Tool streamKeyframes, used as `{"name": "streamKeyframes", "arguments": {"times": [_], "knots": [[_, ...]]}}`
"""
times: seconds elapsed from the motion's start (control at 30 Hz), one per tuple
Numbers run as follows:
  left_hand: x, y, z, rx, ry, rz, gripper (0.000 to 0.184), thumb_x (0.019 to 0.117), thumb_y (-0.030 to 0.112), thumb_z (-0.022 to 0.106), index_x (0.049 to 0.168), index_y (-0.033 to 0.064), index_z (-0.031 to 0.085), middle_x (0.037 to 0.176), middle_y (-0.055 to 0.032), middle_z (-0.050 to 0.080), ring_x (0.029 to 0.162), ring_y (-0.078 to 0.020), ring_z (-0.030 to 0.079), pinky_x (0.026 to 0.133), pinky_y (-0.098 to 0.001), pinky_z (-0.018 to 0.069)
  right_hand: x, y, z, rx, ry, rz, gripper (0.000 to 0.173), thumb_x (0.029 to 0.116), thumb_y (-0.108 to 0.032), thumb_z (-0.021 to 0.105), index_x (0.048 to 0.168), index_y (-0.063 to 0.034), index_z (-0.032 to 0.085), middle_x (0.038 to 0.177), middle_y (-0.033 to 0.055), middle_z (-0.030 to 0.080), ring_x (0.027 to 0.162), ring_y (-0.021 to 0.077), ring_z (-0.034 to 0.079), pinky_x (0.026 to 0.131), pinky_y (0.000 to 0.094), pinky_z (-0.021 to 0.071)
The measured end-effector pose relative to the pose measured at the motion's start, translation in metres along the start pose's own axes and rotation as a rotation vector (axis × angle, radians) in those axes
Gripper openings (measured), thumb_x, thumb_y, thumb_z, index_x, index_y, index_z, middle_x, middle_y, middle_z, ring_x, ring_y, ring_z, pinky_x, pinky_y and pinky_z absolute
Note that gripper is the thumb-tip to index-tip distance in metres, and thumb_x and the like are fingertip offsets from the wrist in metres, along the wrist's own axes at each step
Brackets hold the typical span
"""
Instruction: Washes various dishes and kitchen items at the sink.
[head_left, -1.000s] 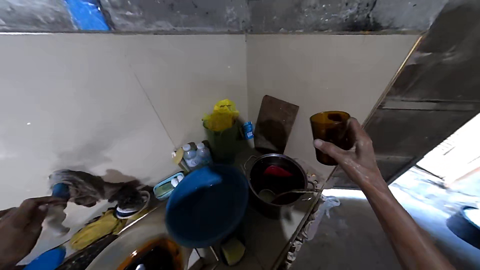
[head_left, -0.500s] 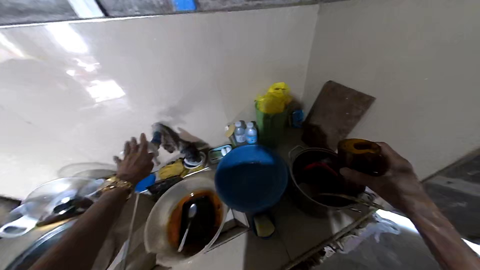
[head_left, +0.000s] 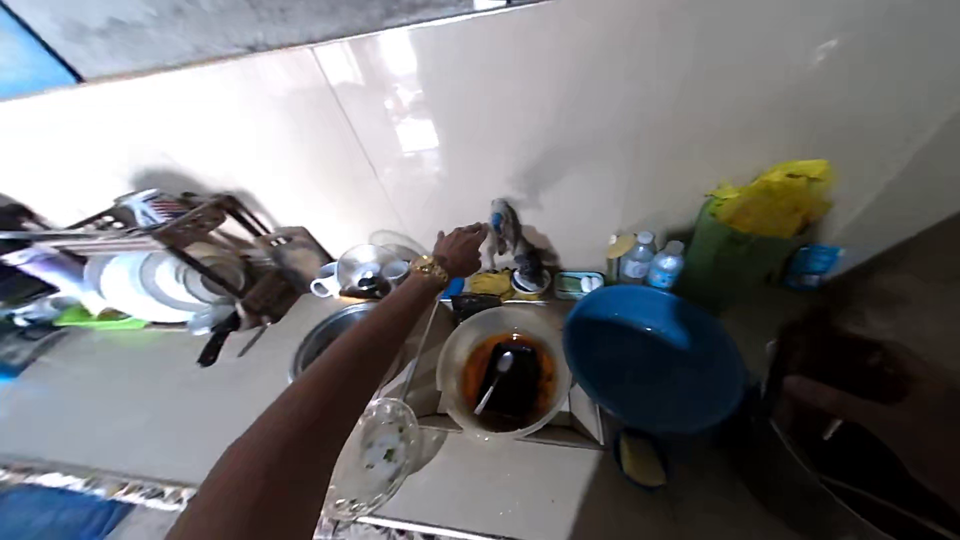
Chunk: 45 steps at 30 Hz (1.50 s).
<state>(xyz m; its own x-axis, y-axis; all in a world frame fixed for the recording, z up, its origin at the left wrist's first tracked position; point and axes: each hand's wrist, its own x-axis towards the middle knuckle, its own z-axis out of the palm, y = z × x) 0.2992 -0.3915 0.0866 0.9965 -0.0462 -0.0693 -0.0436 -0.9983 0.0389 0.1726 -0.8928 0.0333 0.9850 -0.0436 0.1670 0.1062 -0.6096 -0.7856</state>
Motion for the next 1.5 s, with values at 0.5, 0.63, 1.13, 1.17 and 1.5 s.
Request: {"name": "streamKeyframes", "arguments": {"times": [0.5, 0.63, 1.13, 1.17, 1.5], "knots": [[0.004, -0.009, -0.006, 0.053, -0.135, 0.056, 0.067, 0.103, 0.009, 0.052, 0.163, 0.0083, 0.023, 0.169, -0.0141, 0.023, 0.149, -0.0416, 0.034, 0.108, -0.0701, 0.0347, 0.009, -0.031, 0.113, 0.055, -0.249, -0.211, 0.087, 0.0638, -0.041, 0.089, 0.137, -0.0078, 0.056, 0.109, 0.0103, 0.07, 0.095, 0.0229, 0.07, 0.081, 0.0494, 0.0597], [0.0, -0.007, -0.006, 0.023, -0.126, 0.044, 0.068, 0.1031, 0.011, 0.053, 0.163, 0.0087, 0.022, 0.169, -0.0124, 0.022, 0.15, -0.0406, 0.032, 0.108, -0.0704, 0.034, -0.032, -0.068, 0.195, 0.371, -0.541, -0.136, 0.085, 0.0637, -0.03, 0.094, 0.137, -0.0119, 0.055, 0.107, 0.0039, 0.073, 0.093, 0.0139, 0.072, 0.08, 0.036, 0.0634], [-0.003, -0.017, -0.003, 0.057, -0.09, 0.104, 0.08, 0.0983, 0.018, 0.064, 0.164, 0.0109, 0.02, 0.17, -0.0081, 0.022, 0.151, -0.0383, 0.031, 0.104, -0.0723, 0.0354, -0.114, -0.251, 0.446, -0.598, -1.046, -1.142, 0.03, 0.0928, -0.002, 0.067, 0.123, 0.0018, 0.067, 0.12, 0.0256, 0.066, 0.114, 0.0461, 0.06, 0.098, 0.0688, 0.039], [-0.003, -0.017, -0.003, 0.053, -0.089, 0.105, 0.079, 0.0985, 0.018, 0.064, 0.164, 0.0112, 0.02, 0.17, -0.0079, 0.023, 0.151, -0.0382, 0.03, 0.104, -0.0722, 0.0355, -0.117, -0.258, 0.446, -0.593, -1.055, -1.132, 0.026, 0.0959, 0.001, 0.061, 0.122, 0.0048, 0.066, 0.121, 0.0263, 0.066, 0.114, 0.0458, 0.06, 0.099, 0.0676, 0.0396], [0.002, -0.025, -0.002, 0.051, -0.07, 0.16, 0.081, 0.096, 0.017, 0.066, 0.164, 0.0098, 0.022, 0.168, -0.0083, 0.028, 0.149, -0.0409, 0.033, 0.099, -0.0735, 0.0384, -0.125, -0.255, 0.453, -0.22, -0.831, -0.994, 0.043, 0.0872, -0.013, 0.076, 0.128, -0.0024, 0.068, 0.124, 0.0241, 0.067, 0.119, 0.0453, 0.06, 0.102, 0.0679, 0.0395]]}}
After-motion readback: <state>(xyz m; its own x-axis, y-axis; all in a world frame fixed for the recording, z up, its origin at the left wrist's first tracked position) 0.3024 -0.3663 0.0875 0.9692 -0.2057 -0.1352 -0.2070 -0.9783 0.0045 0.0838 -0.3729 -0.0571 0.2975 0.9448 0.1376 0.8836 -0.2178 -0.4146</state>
